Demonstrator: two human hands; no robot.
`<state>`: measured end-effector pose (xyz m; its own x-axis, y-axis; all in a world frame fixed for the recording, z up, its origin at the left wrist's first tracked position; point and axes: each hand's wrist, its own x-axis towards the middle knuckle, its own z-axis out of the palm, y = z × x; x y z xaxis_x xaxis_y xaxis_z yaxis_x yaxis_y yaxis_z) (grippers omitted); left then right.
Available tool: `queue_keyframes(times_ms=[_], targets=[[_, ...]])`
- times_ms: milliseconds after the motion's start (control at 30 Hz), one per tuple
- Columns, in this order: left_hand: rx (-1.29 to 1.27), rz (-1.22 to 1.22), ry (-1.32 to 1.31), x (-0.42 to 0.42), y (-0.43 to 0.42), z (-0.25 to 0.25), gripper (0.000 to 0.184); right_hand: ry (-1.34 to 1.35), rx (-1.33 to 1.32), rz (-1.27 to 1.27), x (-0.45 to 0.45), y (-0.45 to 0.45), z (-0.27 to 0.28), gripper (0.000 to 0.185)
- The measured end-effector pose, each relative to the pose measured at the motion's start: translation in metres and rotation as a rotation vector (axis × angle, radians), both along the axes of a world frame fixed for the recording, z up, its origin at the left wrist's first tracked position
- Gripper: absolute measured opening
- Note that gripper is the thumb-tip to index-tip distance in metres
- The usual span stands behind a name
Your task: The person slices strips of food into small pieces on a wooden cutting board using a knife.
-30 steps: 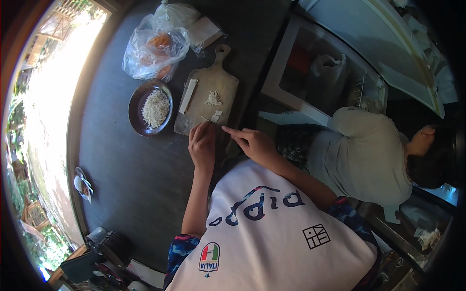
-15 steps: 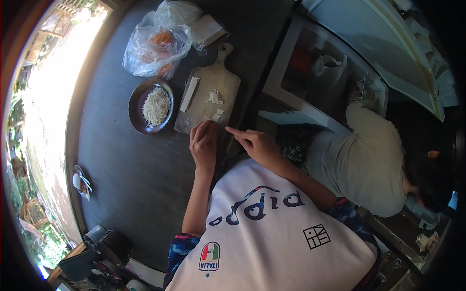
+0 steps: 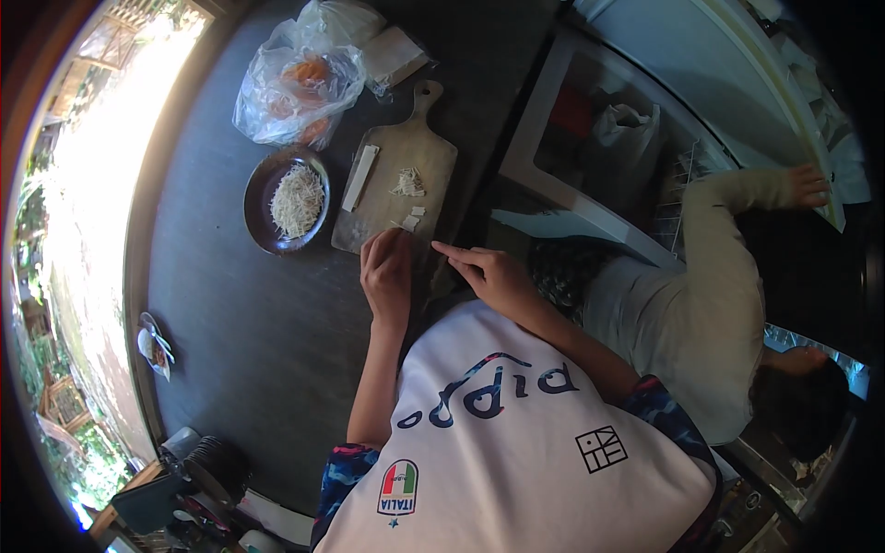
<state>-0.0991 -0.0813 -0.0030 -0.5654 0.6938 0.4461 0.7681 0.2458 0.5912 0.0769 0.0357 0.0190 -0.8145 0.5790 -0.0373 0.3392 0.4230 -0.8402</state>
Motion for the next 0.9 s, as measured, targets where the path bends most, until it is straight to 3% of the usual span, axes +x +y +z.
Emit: queue_keyframes(times_ms=[433,633,733,900], targets=[[-0.023,-0.012,0.024,0.000,0.001,0.001,0.018,-0.019,-0.062,0.028,-0.013,0.009,0.006,0.039],[-0.035,0.047,0.005,0.006,0.002,0.000,0.018,-0.026,0.045,0.021,-0.012,0.002,0.008,0.038],[-0.013,0.079,-0.084,0.003,0.002,0.004,0.020,0.189,0.031,-0.076,-0.003,-0.003,0.001,0.037],[0.106,0.219,-0.048,-0.023,-0.003,0.011,0.025,0.052,-0.011,-0.025,0.011,-0.003,0.005,0.037]])
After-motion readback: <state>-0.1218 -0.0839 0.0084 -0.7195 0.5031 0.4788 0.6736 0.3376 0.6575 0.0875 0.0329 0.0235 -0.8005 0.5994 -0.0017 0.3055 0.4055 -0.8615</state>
